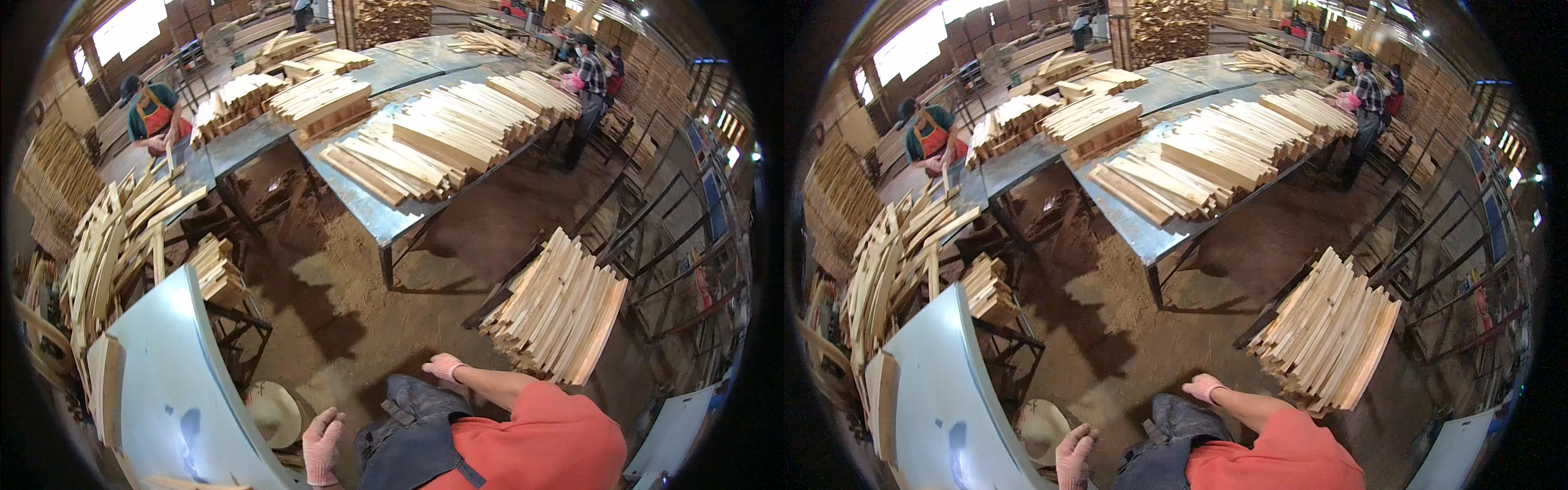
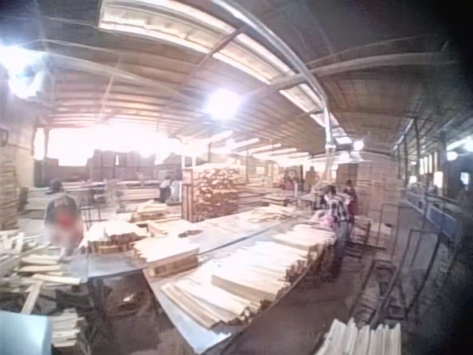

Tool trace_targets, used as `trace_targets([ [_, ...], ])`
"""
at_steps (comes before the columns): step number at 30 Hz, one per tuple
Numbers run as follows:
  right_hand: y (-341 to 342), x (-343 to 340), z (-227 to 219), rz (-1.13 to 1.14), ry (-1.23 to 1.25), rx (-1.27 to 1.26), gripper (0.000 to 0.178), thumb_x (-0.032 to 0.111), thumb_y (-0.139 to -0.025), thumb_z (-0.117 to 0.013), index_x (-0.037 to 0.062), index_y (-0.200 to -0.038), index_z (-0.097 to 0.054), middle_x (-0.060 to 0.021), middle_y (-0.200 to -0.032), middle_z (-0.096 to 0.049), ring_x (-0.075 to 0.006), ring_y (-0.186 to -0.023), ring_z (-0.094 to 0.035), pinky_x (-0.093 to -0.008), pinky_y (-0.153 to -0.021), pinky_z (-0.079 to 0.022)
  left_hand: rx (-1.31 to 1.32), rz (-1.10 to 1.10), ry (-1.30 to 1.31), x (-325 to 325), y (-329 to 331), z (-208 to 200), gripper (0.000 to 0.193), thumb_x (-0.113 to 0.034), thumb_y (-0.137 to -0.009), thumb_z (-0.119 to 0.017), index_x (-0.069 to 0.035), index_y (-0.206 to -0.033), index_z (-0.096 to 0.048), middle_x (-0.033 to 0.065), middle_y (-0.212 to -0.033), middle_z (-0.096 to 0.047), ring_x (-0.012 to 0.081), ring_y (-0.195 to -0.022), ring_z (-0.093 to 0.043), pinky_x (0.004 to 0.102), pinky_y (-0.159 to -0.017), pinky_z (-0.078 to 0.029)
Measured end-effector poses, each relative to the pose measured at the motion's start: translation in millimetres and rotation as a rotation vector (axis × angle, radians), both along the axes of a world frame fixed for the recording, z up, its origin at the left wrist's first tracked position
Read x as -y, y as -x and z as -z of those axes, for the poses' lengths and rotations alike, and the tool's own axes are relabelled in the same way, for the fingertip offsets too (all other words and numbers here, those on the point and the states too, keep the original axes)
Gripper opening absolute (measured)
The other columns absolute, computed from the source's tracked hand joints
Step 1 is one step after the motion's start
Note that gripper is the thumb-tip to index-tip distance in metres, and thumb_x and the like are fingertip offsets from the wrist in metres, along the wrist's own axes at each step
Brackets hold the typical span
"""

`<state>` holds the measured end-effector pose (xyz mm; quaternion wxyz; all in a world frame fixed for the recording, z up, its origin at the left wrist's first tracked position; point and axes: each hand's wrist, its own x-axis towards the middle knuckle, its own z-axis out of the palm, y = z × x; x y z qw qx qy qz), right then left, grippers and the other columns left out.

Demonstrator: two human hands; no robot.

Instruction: The person repeatedly picks up stacks of wooden planks from a metal table and places them onto a conveyor belt. The worker wears gloves and handles the wood by hand, moving the planks in a repetitive cycle between the table and the machine.

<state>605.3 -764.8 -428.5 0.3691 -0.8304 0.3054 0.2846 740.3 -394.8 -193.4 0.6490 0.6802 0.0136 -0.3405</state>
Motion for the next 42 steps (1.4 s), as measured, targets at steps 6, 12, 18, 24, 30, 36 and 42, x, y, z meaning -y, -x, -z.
trace_targets([
  [6, 32.4, 43.5, 47.0, 0.111, 0.069, -0.055, 0.053, 0.048, -0.098, -0.054, 0.0034, -0.116, -0.077, -0.0297, -0.122, -0.073, -0.0474, -0.119, -0.068, -0.0524, -0.101, -0.053, 0.051, 0.099, -0.056, 65.5, -103.2, -33.5, 0.049, -0.018, -0.099, -0.074, 0.008, -0.139, -0.067, 0.0147, -0.129, -0.076, 0.0204, -0.119, -0.07, 0.0327, -0.105, -0.054],
  [12, -15.9, 56.1, 53.4, 0.52, -0.506, 0.012, 0.018, 0.017, -0.099, -0.063, 0.0168, -0.082, -0.054, -0.0033, -0.067, -0.052, -0.0243, -0.054, -0.052, -0.0404, -0.048, -0.041, 0.165, 0.389, -0.292, 103.9, -168.5, -14.7, 0.062, -0.038, -0.103, -0.072, 0.002, -0.149, -0.063, 0.015, -0.141, -0.071, 0.021, -0.124, -0.068, 0.0338, -0.11, -0.051],
  [18, -117.5, 70.5, 45.0, 0.928, -0.575, -0.233, 0.022, 0.017, -0.092, -0.066, 0.014, -0.076, -0.052, -0.0019, -0.062, -0.047, -0.02, -0.047, -0.046, -0.0365, -0.044, -0.036, -0.044, 0.318, -0.234, 117.7, -245.0, 48.5, 0.069, -0.045, -0.101, -0.074, 0.001, -0.152, -0.06, 0.0152, -0.147, -0.068, 0.0242, -0.132, -0.066, 0.0356, -0.113, -0.05],
  [24, -232.2, 145.3, 47.0, 0.698, -0.399, -0.228, 0.02, 0.021, -0.097, -0.065, 0.0128, -0.081, -0.055, -0.0064, -0.066, -0.053, -0.0258, -0.053, -0.05, -0.0406, -0.048, -0.041, 0.202, 0.376, -0.388, 141.4, -358.2, 64.8, 0.072, -0.056, -0.1, -0.063, -0.003, -0.149, -0.063, 0.0209, -0.15, -0.065, 0.0359, -0.141, -0.06, 0.0415, -0.118, -0.047],
  [30, -386.7, 206.4, 27.9, 0.851, -0.645, -0.22, 0.035, 0.019, -0.099, -0.06, 0.0211, -0.074, -0.036, 0.001, -0.063, -0.032, -0.0167, -0.046, -0.03, -0.035, -0.042, -0.026, 0.188, 0.282, -0.414, 180.3, -470.4, 15.7, 0.072, -0.054, -0.097, -0.064, -0.006, -0.15, -0.061, 0.0191, -0.144, -0.069, 0.0335, -0.134, -0.066, 0.0397, -0.111, -0.052],
  [36, -534.5, 212.5, 30.9, 0.593, -0.569, -0.187, 0.02, 0.024, -0.099, -0.061, 0.0161, -0.083, -0.054, -0.0042, -0.068, -0.052, -0.0223, -0.053, -0.047, -0.0385, -0.045, -0.038, 0.135, 0.154, -0.435, 186.6, -527.2, 4.0, 0.071, -0.049, -0.096, -0.06, -0.003, -0.15, -0.061, 0.0234, -0.143, -0.068, 0.0383, -0.135, -0.063, 0.0423, -0.115, -0.048],
  [42, -678.0, 212.7, 4.0, -0.36, -0.445, 0.027, 0.015, 0.021, -0.098, -0.063, 0.0074, -0.093, -0.064, -0.013, -0.075, -0.065, -0.0311, -0.062, -0.061, -0.0469, -0.057, -0.049, 0.156, -0.128, -0.575, 169.9, -534.7, -7.0, 0.068, -0.051, -0.099, -0.061, 0.001, -0.144, -0.066, 0.0229, -0.145, -0.067, 0.0366, -0.132, -0.065, 0.0426, -0.114, -0.049],
])
